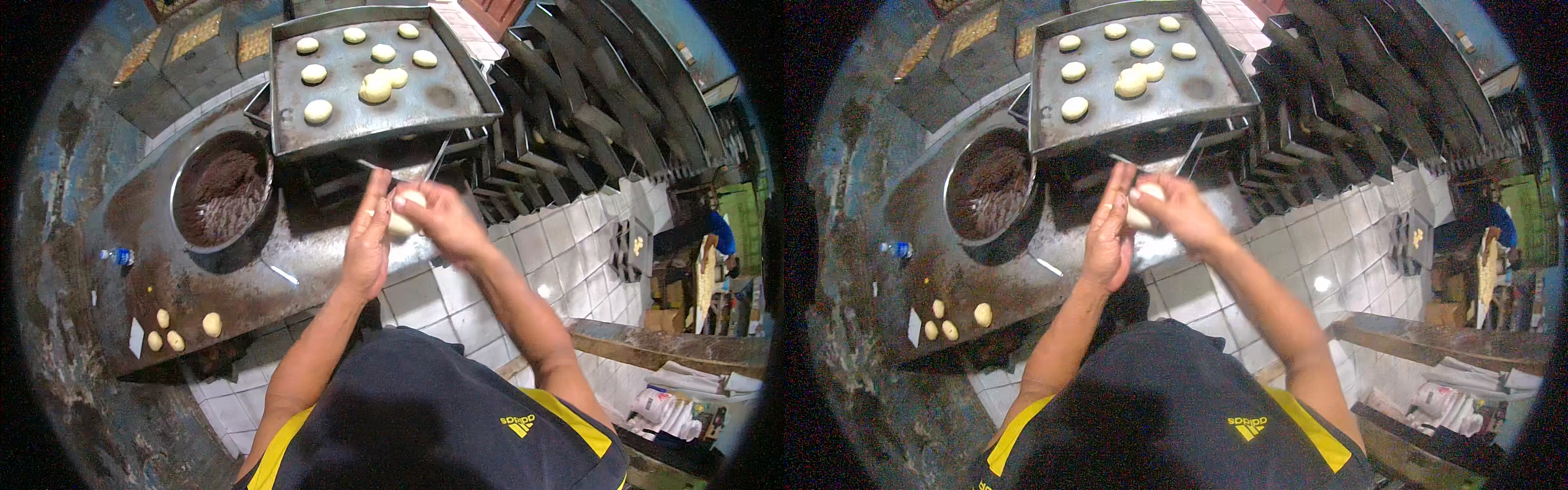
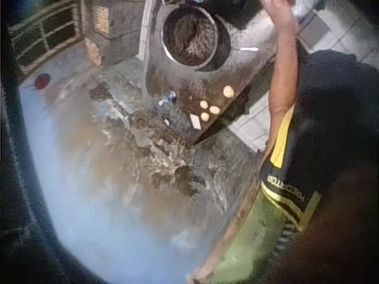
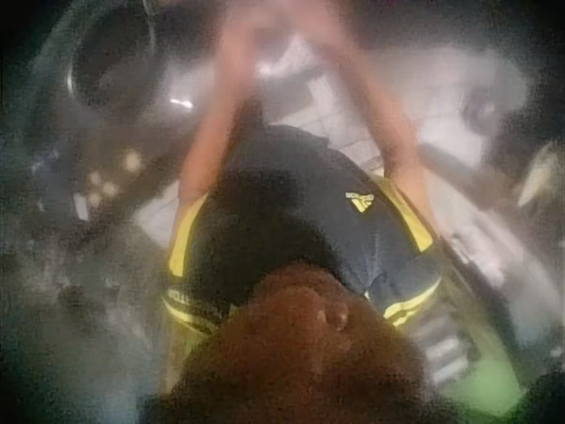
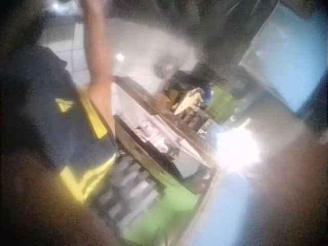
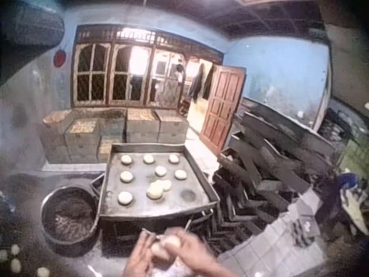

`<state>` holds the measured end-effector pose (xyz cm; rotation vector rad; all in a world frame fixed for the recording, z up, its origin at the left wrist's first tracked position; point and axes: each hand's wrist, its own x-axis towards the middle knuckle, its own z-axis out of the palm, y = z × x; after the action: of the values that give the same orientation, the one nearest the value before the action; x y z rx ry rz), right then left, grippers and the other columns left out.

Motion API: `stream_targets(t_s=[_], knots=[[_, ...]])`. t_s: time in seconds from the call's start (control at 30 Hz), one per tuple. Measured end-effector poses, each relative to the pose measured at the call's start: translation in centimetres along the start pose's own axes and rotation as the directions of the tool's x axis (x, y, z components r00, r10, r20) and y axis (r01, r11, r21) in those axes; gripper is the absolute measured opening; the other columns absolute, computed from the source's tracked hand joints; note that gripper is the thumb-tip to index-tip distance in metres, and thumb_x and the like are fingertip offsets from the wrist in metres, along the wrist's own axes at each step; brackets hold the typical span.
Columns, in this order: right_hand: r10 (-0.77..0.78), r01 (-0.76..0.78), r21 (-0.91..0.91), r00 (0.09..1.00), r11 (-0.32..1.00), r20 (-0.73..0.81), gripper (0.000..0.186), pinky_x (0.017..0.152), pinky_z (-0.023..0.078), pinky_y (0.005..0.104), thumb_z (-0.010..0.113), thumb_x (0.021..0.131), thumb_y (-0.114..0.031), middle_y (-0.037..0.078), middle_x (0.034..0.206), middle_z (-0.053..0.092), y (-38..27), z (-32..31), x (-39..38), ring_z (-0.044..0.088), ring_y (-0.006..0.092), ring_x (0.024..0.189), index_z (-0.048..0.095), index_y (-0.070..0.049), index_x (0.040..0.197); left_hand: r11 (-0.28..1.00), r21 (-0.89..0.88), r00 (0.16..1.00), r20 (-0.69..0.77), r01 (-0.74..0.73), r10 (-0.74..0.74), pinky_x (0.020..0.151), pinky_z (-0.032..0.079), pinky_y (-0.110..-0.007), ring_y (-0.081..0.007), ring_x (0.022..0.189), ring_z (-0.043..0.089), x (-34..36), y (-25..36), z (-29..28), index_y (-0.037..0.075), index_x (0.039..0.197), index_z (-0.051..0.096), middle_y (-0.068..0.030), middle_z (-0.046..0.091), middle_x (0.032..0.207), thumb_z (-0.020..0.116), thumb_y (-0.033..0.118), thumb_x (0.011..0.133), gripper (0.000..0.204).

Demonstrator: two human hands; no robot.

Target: The person scoops a dark filling into small pieces of dough, pinches the dough closed to encase the filling, and places the formed rolls onto a metal baking tray.

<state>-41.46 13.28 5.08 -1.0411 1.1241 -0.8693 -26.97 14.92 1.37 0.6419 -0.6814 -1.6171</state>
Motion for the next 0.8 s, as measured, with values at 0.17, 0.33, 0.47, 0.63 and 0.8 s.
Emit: stream_targets(t_s=[0.17, 0.33, 0.47, 0.63, 0.8], knots=[[-0.544, 0.179, -0.844, 0.825, 0.506, -0.151, 0.045, 0.081, 0.054, 0.0348, 0.073, 0.091, -0.022, 0.015, 0.101, 0.068, -7.2, -10.8, 14.4, 0.068, 0.0238, 0.090, 0.059, 0.003, 0.126, 0.931, 0.341, 0.990, 0.089, -0.132, 0.108, 0.103, 0.045, -0.036, -0.0227, 0.124, 0.056, 4.7, 4.5, -3.2, 0.001, 0.150, 0.042, -0.0163, 0.048, 0.150, 0.056, 0.014, 0.101, 0.052], [-0.243, 0.370, -0.903, 0.876, -0.217, 0.417, 0.061, 0.112, 0.038, 0.0474, 0.064, 0.096, -0.026, 0.028, 0.147, 0.042, -4.4, -18.5, 23.4, 0.047, 0.0436, 0.130, 0.040, 0.004, 0.144, 0.777, 0.619, 0.994, 0.058, -0.113, 0.098, 0.098, 0.049, -0.036, -0.0223, 0.113, 0.063, 8.0, 8.7, -9.0, 0.000, 0.139, 0.053, -0.0152, 0.061, 0.133, 0.056, 0.009, 0.098, 0.043], [-0.058, 0.349, -0.937, 0.936, 0.032, 0.346, 0.057, 0.124, 0.021, 0.0475, 0.050, 0.105, -0.024, 0.025, 0.163, 0.022, -3.4, -18.7, 24.8, 0.021, 0.0422, 0.151, 0.031, 0.004, 0.151, 0.674, 0.730, 0.985, -0.007, -0.114, 0.174, 0.094, 0.051, -0.041, -0.0266, 0.104, 0.067, 8.8, 9.7, -11.7, 0.003, 0.133, 0.058, -0.0177, 0.066, 0.121, 0.061, 0.034, 0.097, 0.047], [-0.123, 0.446, -0.895, 0.888, -0.004, 0.443, 0.062, 0.124, 0.018, 0.0508, 0.047, 0.104, -0.028, 0.026, 0.163, 0.021, -2.4, -19.1, 26.0, 0.021, 0.0441, 0.150, 0.024, 0.003, 0.153, 0.650, 0.756, 0.995, -0.104, 0.083, -0.007, 0.088, 0.052, -0.038, -0.0235, 0.097, 0.068, 10.1, 12.4, -11.7, 0.004, 0.131, 0.061, -0.0137, 0.069, 0.112, 0.064, 0.022, 0.089, 0.045], [0.065, 0.148, -0.567, 0.939, 0.810, 0.337, 0.083, 0.126, 0.005, 0.0439, 0.037, 0.105, -0.051, 0.018, 0.169, 0.008, -6.3, -18.3, 27.1, 0.007, 0.0300, 0.156, -0.006, -0.008, 0.161, 0.769, 0.620, 0.984, -0.162, 0.156, -0.070, 0.080, 0.054, -0.033, -0.0207, 0.091, 0.069, 10.8, 11.9, -10.9, 0.004, 0.127, 0.063, -0.0136, 0.069, 0.109, 0.063, 0.004, 0.085, 0.042]])
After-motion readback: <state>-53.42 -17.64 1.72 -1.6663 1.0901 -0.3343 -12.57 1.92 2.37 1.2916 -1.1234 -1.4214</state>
